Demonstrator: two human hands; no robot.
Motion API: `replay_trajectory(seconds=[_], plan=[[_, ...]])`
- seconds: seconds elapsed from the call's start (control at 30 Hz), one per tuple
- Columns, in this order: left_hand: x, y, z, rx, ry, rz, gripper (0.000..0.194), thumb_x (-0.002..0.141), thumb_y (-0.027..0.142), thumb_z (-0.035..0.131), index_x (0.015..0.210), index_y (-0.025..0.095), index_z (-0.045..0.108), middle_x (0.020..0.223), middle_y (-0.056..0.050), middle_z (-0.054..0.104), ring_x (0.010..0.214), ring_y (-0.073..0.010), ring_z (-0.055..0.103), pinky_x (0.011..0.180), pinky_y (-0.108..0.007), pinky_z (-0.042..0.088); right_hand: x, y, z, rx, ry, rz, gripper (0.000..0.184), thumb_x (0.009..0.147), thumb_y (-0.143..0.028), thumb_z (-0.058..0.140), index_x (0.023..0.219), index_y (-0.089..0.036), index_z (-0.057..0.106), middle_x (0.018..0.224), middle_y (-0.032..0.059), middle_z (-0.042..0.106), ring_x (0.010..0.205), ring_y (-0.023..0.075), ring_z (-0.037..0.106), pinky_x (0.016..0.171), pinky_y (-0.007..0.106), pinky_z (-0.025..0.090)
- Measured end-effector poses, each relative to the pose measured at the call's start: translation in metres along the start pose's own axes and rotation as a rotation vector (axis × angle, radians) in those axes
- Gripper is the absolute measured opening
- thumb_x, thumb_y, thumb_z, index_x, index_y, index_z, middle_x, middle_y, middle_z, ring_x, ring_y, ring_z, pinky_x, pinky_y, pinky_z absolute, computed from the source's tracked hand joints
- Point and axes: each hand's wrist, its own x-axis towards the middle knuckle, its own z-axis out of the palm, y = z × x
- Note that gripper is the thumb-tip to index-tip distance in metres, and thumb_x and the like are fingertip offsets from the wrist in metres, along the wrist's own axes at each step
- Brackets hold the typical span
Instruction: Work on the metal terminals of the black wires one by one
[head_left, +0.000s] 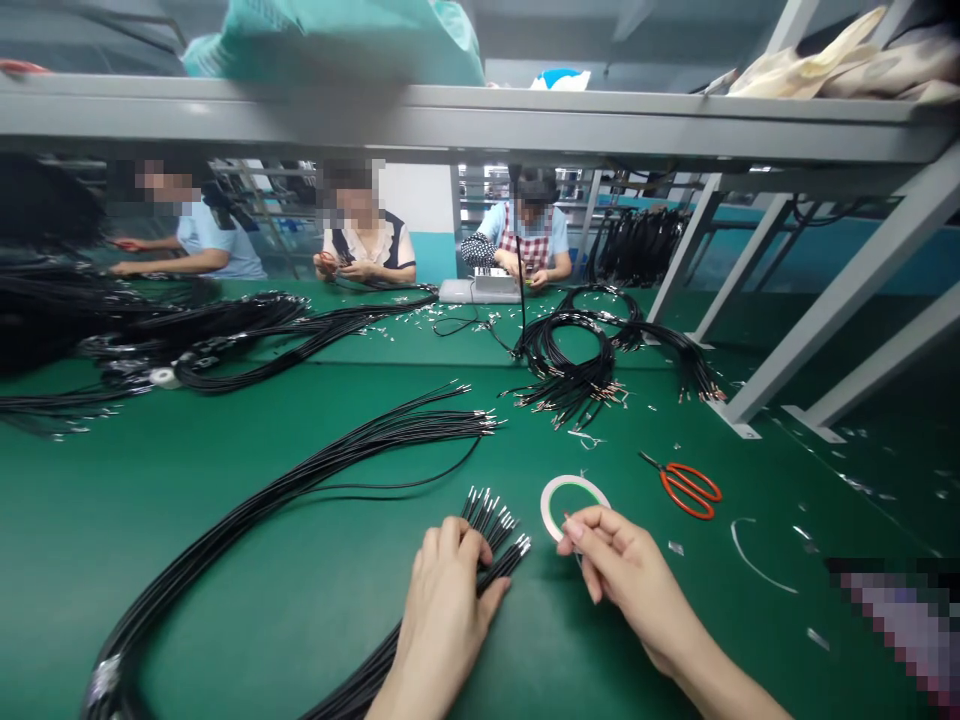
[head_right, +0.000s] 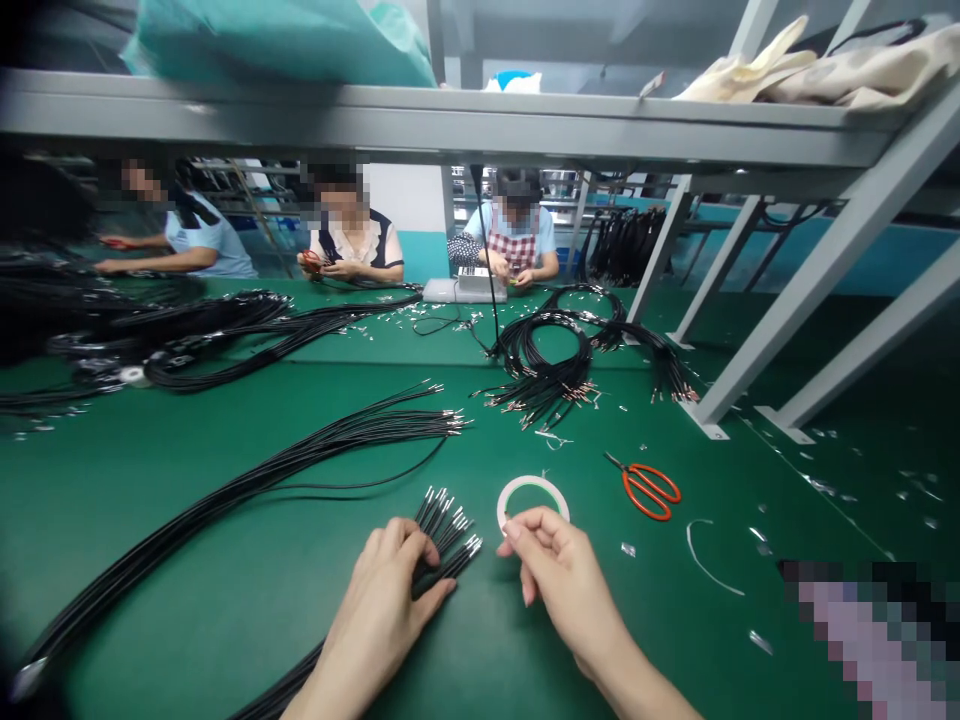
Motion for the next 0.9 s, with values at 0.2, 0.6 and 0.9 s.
replay_trajectory(seconds=[0.2,0.6,0.9], plan=[[0.010,-0.012,-0.008,0.135,0.049,-0.049,0.008,0.088,0.024,0.058,0.081,0.019,0.060,0.089,-0.005,0.060,0.084,-0.0259,0.054,0.074,-0.038,0.044,0.003,0.008,0.002,-0.023,-0.028,0.005,0.032,0.088,-0.048,0.060,0.080,-0.017,0.060,0.069,-0.0027,0.060,0.043,0.0052,0.037,0.046,0.022,0.027],[-0.015,0.029,0.011,0.394,-0.118,-0.018,0.017,0.090,0.014,0.050,0.086,0.016,0.067,0.090,-0.011,0.068,0.088,-0.0294,0.064,0.072,-0.036,0.047,0.007,0.013,0.007,0.077,-0.005,0.031,0.036,0.080,-0.051,0.066,0.080,-0.016,0.062,0.042,-0.0082,0.047,0.034,0.0050,0.026,0.037,0.019,0.013],[-0.023,0.016,0.011,0.016,-0.181,-0.007,0.018,0.083,0.011,0.049,0.086,0.021,0.063,0.077,-0.006,0.069,0.070,-0.0230,0.064,0.060,-0.028,0.039,0.004,-0.001,0.004,0.137,-0.009,0.018,0.033,0.077,-0.044,0.073,0.085,-0.015,0.060,0.076,0.0034,0.071,0.039,0.0039,0.047,0.033,0.014,0.021]])
